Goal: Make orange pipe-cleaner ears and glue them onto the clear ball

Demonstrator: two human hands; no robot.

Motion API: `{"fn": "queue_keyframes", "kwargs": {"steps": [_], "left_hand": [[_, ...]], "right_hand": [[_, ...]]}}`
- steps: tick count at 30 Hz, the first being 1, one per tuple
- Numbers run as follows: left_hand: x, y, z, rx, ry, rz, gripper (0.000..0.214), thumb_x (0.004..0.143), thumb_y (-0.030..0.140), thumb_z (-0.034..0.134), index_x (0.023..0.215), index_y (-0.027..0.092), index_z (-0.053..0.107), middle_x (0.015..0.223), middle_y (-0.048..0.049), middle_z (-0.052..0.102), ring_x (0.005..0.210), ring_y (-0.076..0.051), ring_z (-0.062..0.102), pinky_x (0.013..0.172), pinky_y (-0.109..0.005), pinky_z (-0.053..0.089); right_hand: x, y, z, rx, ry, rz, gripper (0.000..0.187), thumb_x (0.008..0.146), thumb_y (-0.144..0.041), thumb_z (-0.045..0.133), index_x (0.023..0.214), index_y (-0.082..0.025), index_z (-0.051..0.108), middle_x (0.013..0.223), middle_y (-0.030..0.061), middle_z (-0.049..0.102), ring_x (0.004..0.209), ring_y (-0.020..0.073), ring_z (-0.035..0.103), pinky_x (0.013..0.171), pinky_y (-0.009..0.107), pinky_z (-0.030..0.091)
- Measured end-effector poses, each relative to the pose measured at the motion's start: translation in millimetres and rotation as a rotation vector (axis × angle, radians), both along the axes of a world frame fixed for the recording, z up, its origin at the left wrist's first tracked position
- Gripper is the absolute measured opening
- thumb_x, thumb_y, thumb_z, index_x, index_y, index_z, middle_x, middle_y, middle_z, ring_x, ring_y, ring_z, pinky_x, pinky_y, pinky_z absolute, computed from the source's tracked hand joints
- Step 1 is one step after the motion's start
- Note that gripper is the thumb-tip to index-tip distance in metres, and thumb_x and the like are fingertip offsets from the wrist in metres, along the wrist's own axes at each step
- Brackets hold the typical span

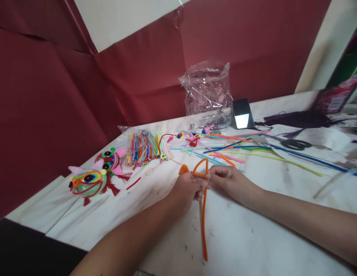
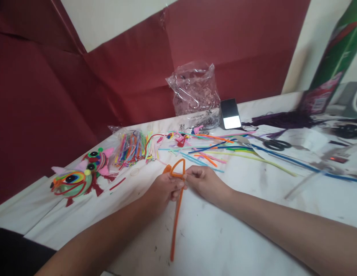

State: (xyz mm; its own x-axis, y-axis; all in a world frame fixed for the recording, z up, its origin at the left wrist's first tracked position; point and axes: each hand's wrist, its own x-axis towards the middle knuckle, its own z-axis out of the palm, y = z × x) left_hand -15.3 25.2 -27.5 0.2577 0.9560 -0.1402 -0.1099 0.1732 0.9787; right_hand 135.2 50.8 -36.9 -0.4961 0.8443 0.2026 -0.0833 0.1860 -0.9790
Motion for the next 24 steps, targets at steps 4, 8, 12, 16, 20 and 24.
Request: {"fn": "queue_keyframes", "kwargs": {"steps": [4,8,12,16,20,24], "left_hand": [[0.0,-1.1,-1.3,-0.013,0.026,0.029,0.024,0.068,0.035,0.063,0.071,0.012,0.057,0.061,-0.0004,0.057,0.036,-0.002,0.034,0.037,-0.019,0.021],[-1.0,-1.8,-1.9,-0.039,0.006,0.037,0.027,0.067,0.037,0.063,0.066,0.011,0.056,0.057,-0.0006,0.056,0.035,-0.002,0.034,0.037,-0.02,0.02],[-1.5,-2.8,1.7,-0.051,-0.037,0.012,0.025,0.063,0.034,0.065,0.063,0.011,0.056,0.055,0.0008,0.054,0.036,-0.001,0.033,0.038,-0.02,0.02],[-0.5,-4.4,5.7,-0.072,-0.029,0.015,0.02,0.06,0.029,0.065,0.058,0.012,0.054,0.051,0.0026,0.051,0.035,-0.001,0.029,0.037,-0.02,0.017],[0.1,-5.5,6.9,-0.104,0.016,0.051,0.014,0.06,0.024,0.061,0.059,0.014,0.052,0.049,0.0041,0.049,0.034,-0.001,0.026,0.036,-0.02,0.013],[-2.4,-5.1,6.8,-0.119,0.032,0.028,0.016,0.062,0.025,0.06,0.056,0.013,0.051,0.045,0.0054,0.042,0.034,0.0,0.023,0.036,-0.02,0.011]], "right_hand": [[2.3,-2.6,3.7,0.206,-0.149,-0.106,0.022,0.079,-0.031,0.054,0.063,-0.018,0.061,0.066,0.0002,0.058,0.065,0.0145,0.056,0.067,0.028,0.042],[2.3,-6.1,7.3,0.329,-0.204,-0.124,0.024,0.08,-0.029,0.051,0.062,-0.018,0.062,0.066,0.0015,0.058,0.065,0.0145,0.056,0.065,0.028,0.042],[2.0,-5.3,5.6,0.316,-0.182,-0.122,0.023,0.08,-0.03,0.052,0.063,-0.018,0.062,0.067,0.0013,0.059,0.065,0.0146,0.055,0.064,0.028,0.042],[1.5,-5.3,4.8,0.307,-0.202,-0.131,0.026,0.081,-0.033,0.052,0.061,-0.019,0.062,0.066,0.0016,0.059,0.064,0.0152,0.054,0.064,0.028,0.041],[0.8,-7.5,7.7,0.303,-0.23,-0.118,0.029,0.081,-0.037,0.05,0.062,-0.019,0.062,0.068,0.0028,0.059,0.065,0.0159,0.053,0.063,0.029,0.04],[0.4,-9.0,11.2,0.183,-0.202,-0.099,0.028,0.079,-0.038,0.052,0.063,-0.018,0.063,0.068,0.0026,0.061,0.067,0.0164,0.054,0.065,0.029,0.04]]}}
